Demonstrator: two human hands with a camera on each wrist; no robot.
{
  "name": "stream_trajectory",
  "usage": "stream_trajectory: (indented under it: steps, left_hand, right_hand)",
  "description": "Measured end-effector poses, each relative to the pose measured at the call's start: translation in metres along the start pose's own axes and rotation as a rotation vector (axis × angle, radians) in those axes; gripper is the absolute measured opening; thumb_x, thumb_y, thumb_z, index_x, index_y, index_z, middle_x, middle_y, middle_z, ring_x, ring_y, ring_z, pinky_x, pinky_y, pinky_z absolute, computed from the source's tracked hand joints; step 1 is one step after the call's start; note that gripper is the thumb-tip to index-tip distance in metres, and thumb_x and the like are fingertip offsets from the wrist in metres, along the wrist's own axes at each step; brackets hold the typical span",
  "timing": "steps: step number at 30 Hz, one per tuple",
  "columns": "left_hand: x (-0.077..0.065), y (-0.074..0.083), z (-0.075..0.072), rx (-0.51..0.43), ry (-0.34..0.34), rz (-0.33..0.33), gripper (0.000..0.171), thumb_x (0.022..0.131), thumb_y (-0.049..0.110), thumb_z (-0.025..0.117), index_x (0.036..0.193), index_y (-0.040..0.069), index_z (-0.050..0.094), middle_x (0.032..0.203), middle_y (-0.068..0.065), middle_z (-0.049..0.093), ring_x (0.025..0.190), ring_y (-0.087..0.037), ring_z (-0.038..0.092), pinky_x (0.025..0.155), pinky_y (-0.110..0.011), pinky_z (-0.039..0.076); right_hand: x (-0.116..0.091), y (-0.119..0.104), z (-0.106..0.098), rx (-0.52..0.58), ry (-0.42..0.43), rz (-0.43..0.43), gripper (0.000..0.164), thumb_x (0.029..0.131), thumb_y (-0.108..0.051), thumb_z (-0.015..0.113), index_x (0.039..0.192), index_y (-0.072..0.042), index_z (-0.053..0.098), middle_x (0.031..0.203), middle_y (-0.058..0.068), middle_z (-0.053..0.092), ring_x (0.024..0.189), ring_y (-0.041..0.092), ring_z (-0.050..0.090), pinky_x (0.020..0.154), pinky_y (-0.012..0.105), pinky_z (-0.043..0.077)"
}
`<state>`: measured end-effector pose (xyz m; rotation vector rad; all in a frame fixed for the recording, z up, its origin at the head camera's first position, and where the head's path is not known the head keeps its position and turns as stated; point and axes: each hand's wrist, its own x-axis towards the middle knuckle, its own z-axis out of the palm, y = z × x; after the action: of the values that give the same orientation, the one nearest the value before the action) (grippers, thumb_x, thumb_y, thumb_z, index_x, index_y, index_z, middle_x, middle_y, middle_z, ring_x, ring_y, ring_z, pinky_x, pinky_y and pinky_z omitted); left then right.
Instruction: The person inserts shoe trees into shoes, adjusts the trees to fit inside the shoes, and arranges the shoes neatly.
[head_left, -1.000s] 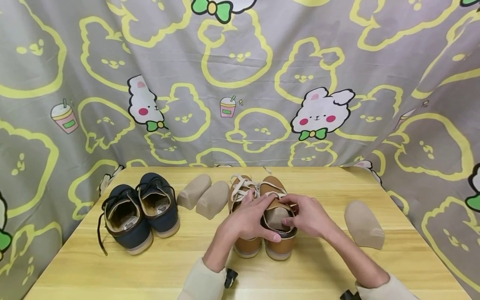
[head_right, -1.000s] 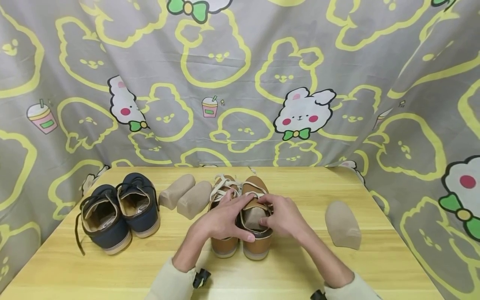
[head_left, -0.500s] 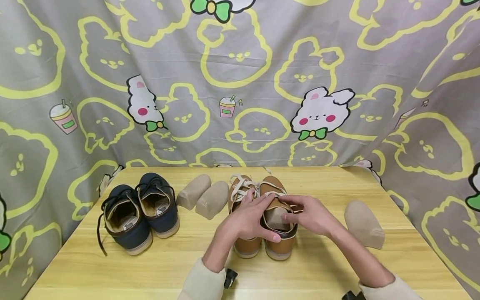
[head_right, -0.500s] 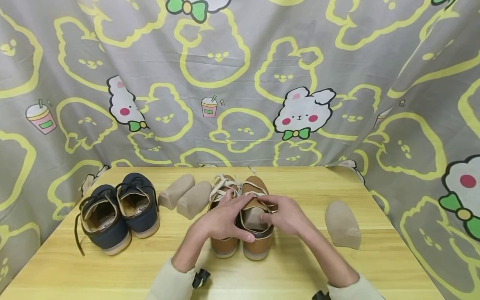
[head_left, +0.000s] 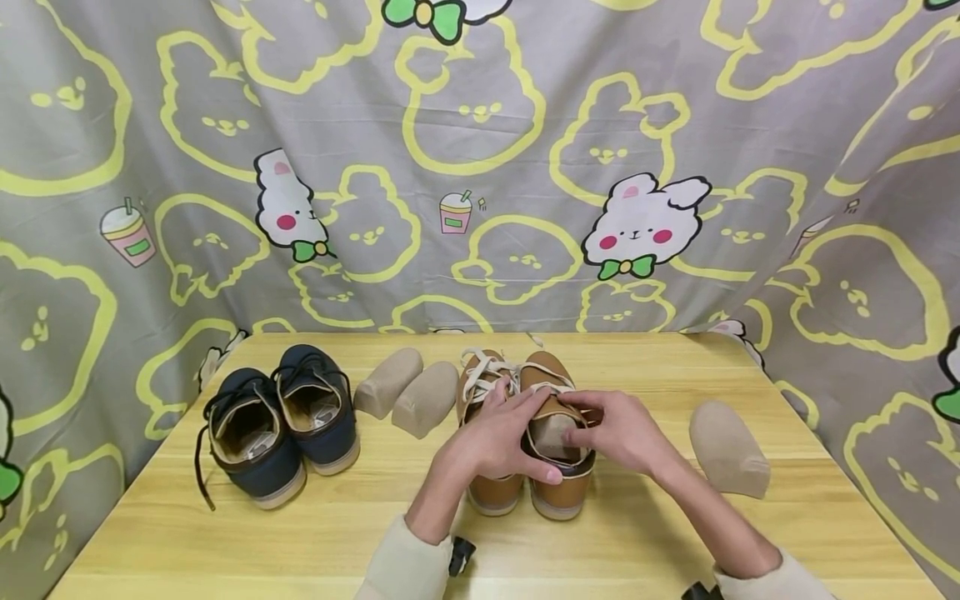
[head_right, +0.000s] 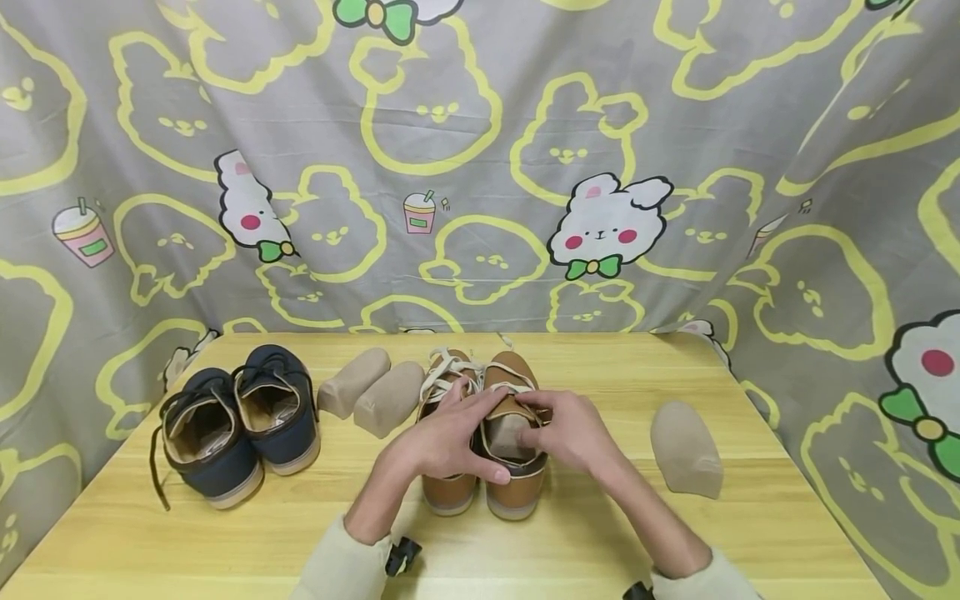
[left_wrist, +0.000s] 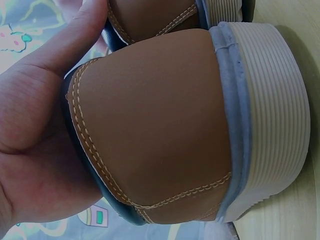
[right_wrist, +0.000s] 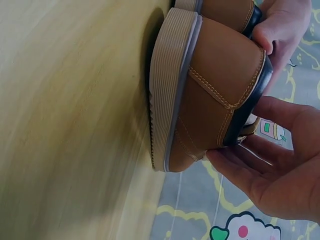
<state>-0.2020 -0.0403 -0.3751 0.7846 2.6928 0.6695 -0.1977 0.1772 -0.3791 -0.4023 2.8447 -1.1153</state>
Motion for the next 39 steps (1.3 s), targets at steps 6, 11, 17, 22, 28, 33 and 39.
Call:
stream_trajectory:
  steps: [6, 11, 17, 22, 28, 33, 39]
  left_hand:
    - [0.000, 0.000, 0.000, 0.001, -0.002, -0.008, 0.110, 0.076, 0.058, 0.083, 0.163, 0.024, 0.025, 0.168, -0.003, 0.027, 0.157, -0.040, -0.001, 0.124, -0.059, 0.016]
    - [0.000, 0.000, 0.001, -0.002, -0.004, -0.010, 0.110, 0.077, 0.059, 0.083, 0.163, 0.024, 0.025, 0.168, -0.003, 0.027, 0.157, -0.040, -0.001, 0.124, -0.060, 0.016]
    - [0.000, -0.001, 0.000, -0.003, -0.009, -0.008, 0.109, 0.077, 0.059, 0.082, 0.163, 0.024, 0.024, 0.168, -0.003, 0.027, 0.158, -0.039, -0.002, 0.123, -0.060, 0.017]
    - [0.000, -0.001, 0.000, -0.006, -0.013, -0.015, 0.109, 0.078, 0.059, 0.082, 0.163, 0.024, 0.024, 0.168, -0.003, 0.026, 0.158, -0.039, -0.003, 0.124, -0.060, 0.016]
    - [0.000, -0.001, 0.000, -0.003, -0.010, -0.018, 0.110, 0.077, 0.060, 0.081, 0.163, 0.025, 0.023, 0.169, -0.002, 0.026, 0.158, -0.037, -0.003, 0.123, -0.061, 0.018]
    - [0.001, -0.001, 0.000, -0.002, -0.008, -0.016, 0.110, 0.077, 0.060, 0.082, 0.163, 0.025, 0.023, 0.168, -0.002, 0.026, 0.158, -0.038, -0.003, 0.123, -0.061, 0.018]
    - [0.000, -0.001, 0.000, 0.003, -0.007, -0.013, 0.109, 0.078, 0.060, 0.081, 0.163, 0.025, 0.024, 0.168, -0.002, 0.026, 0.158, -0.038, -0.002, 0.123, -0.060, 0.018]
  right_hand:
    - [0.002, 0.001, -0.001, -0.014, 0.002, 0.022, 0.049, 0.081, -0.026, 0.078, 0.129, -0.015, 0.072, 0.118, 0.011, 0.075, 0.102, 0.021, 0.073, 0.086, 0.040, 0.058]
    - [0.003, 0.002, -0.002, -0.028, -0.008, 0.023, 0.046, 0.084, -0.028, 0.075, 0.129, -0.017, 0.072, 0.120, 0.011, 0.074, 0.102, 0.019, 0.072, 0.087, 0.041, 0.057]
    - [0.002, 0.002, -0.002, -0.049, 0.015, 0.027, 0.043, 0.086, -0.030, 0.074, 0.128, -0.019, 0.073, 0.120, 0.009, 0.075, 0.109, 0.023, 0.071, 0.092, 0.046, 0.055]
    - [0.002, 0.000, -0.001, -0.046, 0.028, 0.038, 0.042, 0.085, -0.029, 0.076, 0.126, -0.019, 0.074, 0.119, 0.009, 0.075, 0.107, 0.024, 0.072, 0.091, 0.046, 0.055]
    - [0.004, 0.000, 0.001, -0.025, 0.049, 0.062, 0.039, 0.085, -0.028, 0.078, 0.123, -0.020, 0.075, 0.117, 0.008, 0.076, 0.104, 0.023, 0.073, 0.087, 0.044, 0.057]
    - [0.005, 0.002, 0.005, -0.021, 0.092, 0.060, 0.036, 0.083, -0.025, 0.080, 0.119, -0.019, 0.077, 0.113, 0.007, 0.077, 0.100, 0.023, 0.075, 0.082, 0.042, 0.058]
    - [0.007, 0.003, 0.010, -0.050, 0.160, 0.037, 0.033, 0.080, -0.018, 0.080, 0.112, -0.019, 0.079, 0.106, 0.004, 0.079, 0.095, 0.021, 0.075, 0.078, 0.040, 0.058]
